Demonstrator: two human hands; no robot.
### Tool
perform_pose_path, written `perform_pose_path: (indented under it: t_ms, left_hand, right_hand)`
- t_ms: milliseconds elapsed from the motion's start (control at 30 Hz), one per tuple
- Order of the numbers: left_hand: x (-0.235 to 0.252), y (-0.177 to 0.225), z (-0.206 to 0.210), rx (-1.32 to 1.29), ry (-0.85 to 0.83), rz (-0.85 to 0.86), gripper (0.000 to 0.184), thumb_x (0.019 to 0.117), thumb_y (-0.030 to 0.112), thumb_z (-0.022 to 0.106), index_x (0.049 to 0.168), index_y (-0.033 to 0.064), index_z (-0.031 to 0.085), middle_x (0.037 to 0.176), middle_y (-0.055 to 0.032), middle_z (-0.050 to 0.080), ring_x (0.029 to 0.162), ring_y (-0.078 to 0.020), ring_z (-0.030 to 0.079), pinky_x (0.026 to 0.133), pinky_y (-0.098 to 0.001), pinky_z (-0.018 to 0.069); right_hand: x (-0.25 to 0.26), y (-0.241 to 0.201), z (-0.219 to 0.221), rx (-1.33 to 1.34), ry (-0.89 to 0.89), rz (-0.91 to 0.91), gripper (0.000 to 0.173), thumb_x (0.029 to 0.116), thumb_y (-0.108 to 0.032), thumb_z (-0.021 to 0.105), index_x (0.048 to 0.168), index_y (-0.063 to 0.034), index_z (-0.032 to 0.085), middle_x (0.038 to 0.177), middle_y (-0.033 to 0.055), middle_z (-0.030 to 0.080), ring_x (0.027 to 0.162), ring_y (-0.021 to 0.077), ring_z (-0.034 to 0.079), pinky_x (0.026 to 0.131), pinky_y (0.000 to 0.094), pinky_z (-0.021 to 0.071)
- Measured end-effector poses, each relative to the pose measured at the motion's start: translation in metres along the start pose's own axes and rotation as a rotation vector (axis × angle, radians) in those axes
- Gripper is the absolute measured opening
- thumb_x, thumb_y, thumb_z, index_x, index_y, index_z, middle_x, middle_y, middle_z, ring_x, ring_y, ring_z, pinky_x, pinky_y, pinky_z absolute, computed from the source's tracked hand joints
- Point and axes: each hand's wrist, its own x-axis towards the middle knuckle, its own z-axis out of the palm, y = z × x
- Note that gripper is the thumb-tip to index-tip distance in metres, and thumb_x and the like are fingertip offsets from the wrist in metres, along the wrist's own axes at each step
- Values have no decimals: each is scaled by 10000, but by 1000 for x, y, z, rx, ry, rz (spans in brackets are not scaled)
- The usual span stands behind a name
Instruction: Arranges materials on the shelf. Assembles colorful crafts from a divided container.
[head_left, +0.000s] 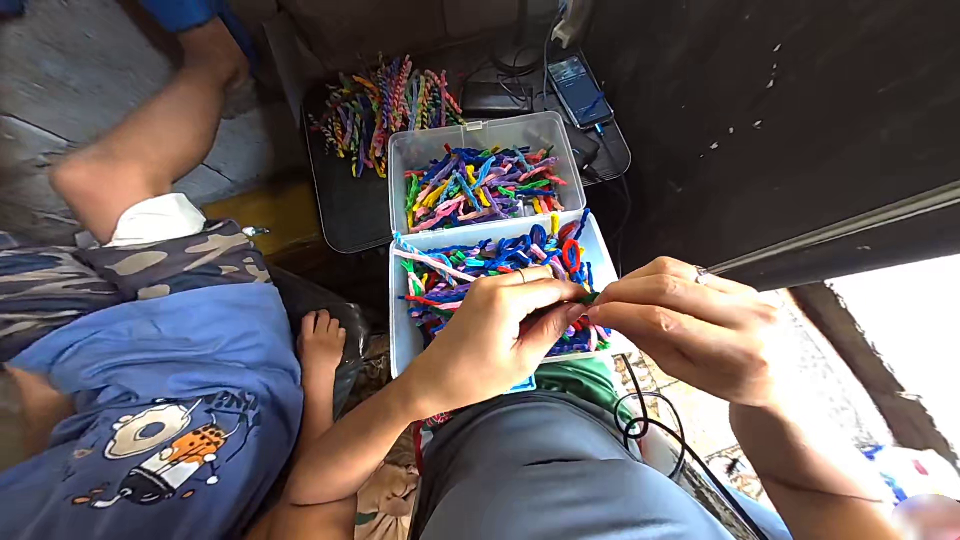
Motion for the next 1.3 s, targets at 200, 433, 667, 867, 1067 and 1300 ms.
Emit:
perform_pose_path:
  t_ms: [200,433,667,867,1067,1300]
  left_hand:
    - [-5,1,2,-127,-6,38,188,995,68,601,1001,-49,747,851,-32,655,788,31,596,718,-96,500]
    - [-11,-1,8,-240,62,-32,181,1011,60,578,996,-54,719,875,-19,648,781,40,586,708,-101,502]
    - [-15,-1,13,-181,167,-19,167,1001,54,590,996,-51,720,877,-26,649,768,38,583,688,-98,499]
    - [-18,-2,11,-212,157,-25,173,1006,59,582,1004,-55,713,889,-20,648,760,46,580,680,-96,499]
    - [-21,-3,8,-166,184,6,167,984,56,601,1004,-63,716,923,-42,664,815,33,607,710,-101,520]
    - [-22,-4,-3,-134,171,10,137,965,45,599,929,-46,695,862,-22,642,802,38,600,718,-100,511]
  right_hand:
    - [5,2,3,58,86,30,61,999,-71,642,973,-57,695,985,58,663,1026,102,628,893,198,507]
    - [4,-2,13,50,131,55,46,1001,-91,657,998,-53,684,973,65,673,966,102,646,842,196,523]
    - [-1,-13,20,-22,173,95,65,994,-83,662,1010,-34,701,981,80,678,959,112,643,830,188,520]
    - [-2,-13,24,-108,156,36,92,1003,-59,637,1047,-23,710,982,116,690,953,155,652,844,212,523]
    - [0,-16,32,-186,143,7,112,1012,-44,608,1086,-19,688,1011,126,684,942,170,636,831,212,509]
    - [6,-13,36,-265,101,-126,154,1020,0,561,1109,18,686,1063,160,722,994,207,671,881,242,519]
